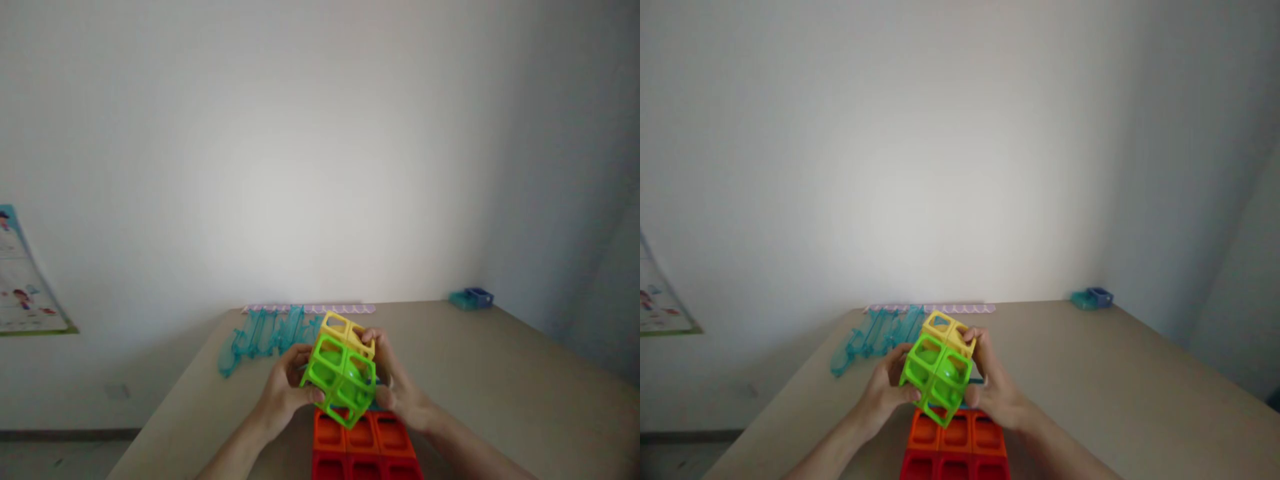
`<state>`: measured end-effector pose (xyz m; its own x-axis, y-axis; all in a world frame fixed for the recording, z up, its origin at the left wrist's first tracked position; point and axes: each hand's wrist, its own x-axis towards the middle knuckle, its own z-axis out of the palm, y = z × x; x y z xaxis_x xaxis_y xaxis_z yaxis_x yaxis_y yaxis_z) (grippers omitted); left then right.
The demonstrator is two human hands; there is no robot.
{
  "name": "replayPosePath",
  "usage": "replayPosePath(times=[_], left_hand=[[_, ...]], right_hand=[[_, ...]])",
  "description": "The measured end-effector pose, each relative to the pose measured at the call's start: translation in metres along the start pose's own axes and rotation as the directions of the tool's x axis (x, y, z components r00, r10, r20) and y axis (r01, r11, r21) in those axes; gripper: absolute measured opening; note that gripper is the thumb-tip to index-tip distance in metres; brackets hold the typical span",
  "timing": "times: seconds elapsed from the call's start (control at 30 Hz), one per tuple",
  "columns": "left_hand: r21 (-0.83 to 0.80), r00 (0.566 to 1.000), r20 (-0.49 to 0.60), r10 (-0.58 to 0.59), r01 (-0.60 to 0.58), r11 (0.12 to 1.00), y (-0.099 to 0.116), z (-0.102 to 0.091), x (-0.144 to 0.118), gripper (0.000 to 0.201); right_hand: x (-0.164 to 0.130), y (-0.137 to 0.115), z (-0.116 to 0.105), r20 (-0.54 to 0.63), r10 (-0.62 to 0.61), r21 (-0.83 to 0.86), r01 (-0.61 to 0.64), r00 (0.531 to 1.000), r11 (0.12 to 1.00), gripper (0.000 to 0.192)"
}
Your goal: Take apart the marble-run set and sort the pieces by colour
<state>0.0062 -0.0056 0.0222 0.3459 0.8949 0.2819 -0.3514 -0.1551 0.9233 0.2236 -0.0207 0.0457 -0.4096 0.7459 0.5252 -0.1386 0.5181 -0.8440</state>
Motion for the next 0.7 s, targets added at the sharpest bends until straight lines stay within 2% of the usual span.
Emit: replayPosePath(times=[0.1,0.2,0.27,0.37,0.43,0.47,0.53,0.6,0.7], left_hand=[[-0.041,1.0,0.012,-0.003,0.004,0.999,0.001,-0.003,0.0,0.066],[-0.062,1.0,0.003,0.018,-0.018,0.998,-0.001,-0.007,0.001,0.07],[-0.073,1.0,-0.015,0.026,-0.027,0.997,-0.003,-0.009,0.001,0.064],[-0.145,0.998,-0.054,0.039,-0.046,0.988,-0.002,-0.011,0.001,0.055],[-0.219,0.992,-0.108,0.06,-0.082,0.972,0.0,-0.012,0.002,0.051],[-0.248,0.987,-0.142,0.072,-0.106,0.963,0.002,-0.012,0.003,0.047],[-0.272,0.973,-0.212,0.094,-0.151,0.95,0.004,-0.012,0.005,0.038],[-0.264,0.957,-0.273,0.1,-0.174,0.949,0.004,-0.012,0.007,0.032],[-0.244,0.939,-0.334,0.079,-0.167,0.955,0.002,-0.009,0.008,0.036]], right_hand=[[0.004,0.006,0.001,-0.062,-0.012,0.06,0.016,0.998,0.998,0.058],[0.008,0.015,-0.001,-0.22,-0.031,0.007,0.033,0.975,0.999,0.046],[0.01,0.018,-0.004,-0.361,-0.032,-0.046,0.016,0.932,0.999,0.037],[0.012,0.015,-0.009,-0.561,-0.033,-0.081,-0.015,0.827,0.997,0.03],[0.012,0.01,-0.012,-0.633,-0.047,-0.077,-0.003,0.773,0.997,0.03],[0.011,0.007,-0.012,-0.647,-0.053,-0.071,0.01,0.761,0.997,0.03],[0.009,0.003,-0.012,-0.642,-0.064,-0.064,0.031,0.764,0.998,0.031],[0.006,0.001,-0.008,-0.602,-0.057,-0.063,0.023,0.796,0.998,0.032],[0.003,-0.001,0.001,-0.531,0.009,-0.036,-0.034,0.847,0.999,0.034]])
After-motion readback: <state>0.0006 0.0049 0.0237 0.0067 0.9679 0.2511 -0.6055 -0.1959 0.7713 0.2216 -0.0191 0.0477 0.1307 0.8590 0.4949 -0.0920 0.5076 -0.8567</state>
